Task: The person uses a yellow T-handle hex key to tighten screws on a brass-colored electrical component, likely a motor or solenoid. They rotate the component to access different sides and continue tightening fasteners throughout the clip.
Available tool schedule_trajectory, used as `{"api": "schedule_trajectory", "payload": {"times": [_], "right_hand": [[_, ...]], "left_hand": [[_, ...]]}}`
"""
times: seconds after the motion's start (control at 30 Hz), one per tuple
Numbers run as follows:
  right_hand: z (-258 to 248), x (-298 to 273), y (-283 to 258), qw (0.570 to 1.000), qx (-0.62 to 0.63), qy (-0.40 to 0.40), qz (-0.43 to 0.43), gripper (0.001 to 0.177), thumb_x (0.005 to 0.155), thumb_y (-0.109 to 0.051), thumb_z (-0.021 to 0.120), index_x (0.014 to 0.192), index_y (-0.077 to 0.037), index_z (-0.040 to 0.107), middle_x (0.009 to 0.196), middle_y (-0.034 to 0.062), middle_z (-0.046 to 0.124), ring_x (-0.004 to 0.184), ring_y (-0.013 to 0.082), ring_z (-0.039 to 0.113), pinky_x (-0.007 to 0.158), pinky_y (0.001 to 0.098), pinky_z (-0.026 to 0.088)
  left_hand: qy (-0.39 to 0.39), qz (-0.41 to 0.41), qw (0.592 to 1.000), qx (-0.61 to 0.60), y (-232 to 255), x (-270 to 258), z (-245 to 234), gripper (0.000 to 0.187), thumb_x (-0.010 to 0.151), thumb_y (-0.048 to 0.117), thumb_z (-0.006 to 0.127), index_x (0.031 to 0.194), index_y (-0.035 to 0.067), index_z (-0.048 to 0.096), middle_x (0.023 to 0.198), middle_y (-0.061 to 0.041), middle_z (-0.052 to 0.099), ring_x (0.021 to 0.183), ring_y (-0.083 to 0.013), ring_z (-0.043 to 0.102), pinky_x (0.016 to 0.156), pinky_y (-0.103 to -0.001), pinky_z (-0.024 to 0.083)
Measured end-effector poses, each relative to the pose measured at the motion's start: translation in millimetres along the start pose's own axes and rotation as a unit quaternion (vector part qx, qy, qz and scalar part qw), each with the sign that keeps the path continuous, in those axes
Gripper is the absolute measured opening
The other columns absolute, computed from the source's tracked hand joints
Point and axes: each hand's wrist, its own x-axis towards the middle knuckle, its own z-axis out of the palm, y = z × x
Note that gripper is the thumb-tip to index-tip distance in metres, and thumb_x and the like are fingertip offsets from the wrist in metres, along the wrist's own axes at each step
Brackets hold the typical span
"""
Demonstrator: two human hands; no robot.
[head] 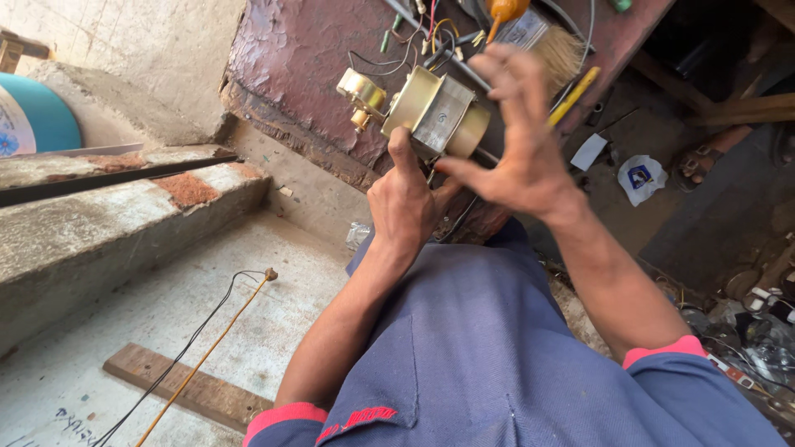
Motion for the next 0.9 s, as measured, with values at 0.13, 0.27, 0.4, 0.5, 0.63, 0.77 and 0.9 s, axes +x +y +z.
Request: {"api": "schedule_trajectory", "payload": {"times": [0.13, 0.27, 0.4, 0.5, 0.63, 0.77, 0.9], "right_hand": [[9, -7, 0, 0.994, -0.103, 0.040, -0.019, 0.079, 0.075, -0.026, 0.098, 0.138, -0.005, 0.055, 0.146, 0.0180, 0.045, 0.141, 0.0373, 0.042, 0.117, 0.0546, 0.044], [12, -22, 13, 0.991, -0.089, 0.094, -0.009, 0.047, 0.094, -0.016, 0.084, 0.134, -0.008, 0.061, 0.139, 0.0119, 0.057, 0.136, 0.0286, 0.055, 0.116, 0.0438, 0.049], [-5, -28, 43, 0.964, 0.060, 0.227, 0.125, 0.022, 0.108, -0.009, 0.070, 0.127, 0.000, 0.062, 0.126, 0.0096, 0.063, 0.105, 0.0151, 0.063, 0.085, 0.0268, 0.055], [-26, -37, 65, 0.947, 0.119, 0.270, 0.124, 0.015, 0.112, -0.002, 0.069, 0.124, 0.004, 0.061, 0.115, 0.0086, 0.065, 0.097, 0.0087, 0.058, 0.082, 0.0220, 0.053], [-39, -56, 83, 0.935, 0.133, 0.288, 0.157, 0.020, 0.109, -0.001, 0.068, 0.125, 0.004, 0.058, 0.111, 0.0091, 0.069, 0.100, 0.0119, 0.068, 0.084, 0.0247, 0.060], [-32, -73, 88, 0.942, 0.115, 0.260, 0.178, 0.017, 0.109, -0.002, 0.071, 0.122, 0.005, 0.062, 0.109, 0.0081, 0.070, 0.095, 0.0117, 0.068, 0.080, 0.0248, 0.059], [-17, -82, 77, 0.955, 0.015, 0.199, 0.220, 0.017, 0.106, -0.006, 0.077, 0.119, 0.002, 0.068, 0.103, 0.0066, 0.068, 0.083, 0.0102, 0.065, 0.071, 0.0231, 0.054]], "left_hand": [[-0.012, -0.028, 0.999, -0.009, -1, -1, 3, 0.088, 0.083, 0.036, 0.085, 0.141, 0.005, 0.026, 0.075, -0.011, 0.071, 0.064, -0.0359, 0.072, 0.055, -0.047, 0.055], [0.000, -0.010, 1.000, -0.003, -7, -4, 4, 0.093, 0.082, 0.039, 0.087, 0.141, 0.004, 0.025, 0.079, -0.014, 0.071, 0.063, -0.0367, 0.071, 0.054, -0.047, 0.054], [0.025, -0.009, 1.000, -0.003, -11, -8, 7, 0.094, 0.081, 0.043, 0.088, 0.140, 0.007, 0.024, 0.083, -0.016, 0.071, 0.065, -0.0356, 0.073, 0.055, -0.045, 0.057], [0.025, -0.018, 0.999, -0.009, -13, -12, 9, 0.094, 0.082, 0.041, 0.088, 0.140, 0.007, 0.022, 0.081, -0.013, 0.072, 0.064, -0.0341, 0.073, 0.055, -0.044, 0.058], [0.031, -0.010, 0.999, -0.029, -17, -16, 11, 0.093, 0.083, 0.039, 0.088, 0.139, 0.006, 0.021, 0.080, -0.011, 0.072, 0.063, -0.0320, 0.073, 0.054, -0.042, 0.057], [0.038, 0.005, 0.999, -0.030, -22, -18, 15, 0.093, 0.084, 0.036, 0.089, 0.137, 0.004, 0.019, 0.081, -0.013, 0.071, 0.063, -0.0326, 0.072, 0.055, -0.043, 0.057], [0.049, 0.034, 0.998, -0.029, -28, -19, 15, 0.094, 0.083, 0.034, 0.088, 0.136, 0.003, 0.017, 0.092, -0.018, 0.073, 0.069, -0.0357, 0.073, 0.059, -0.043, 0.059]]}}
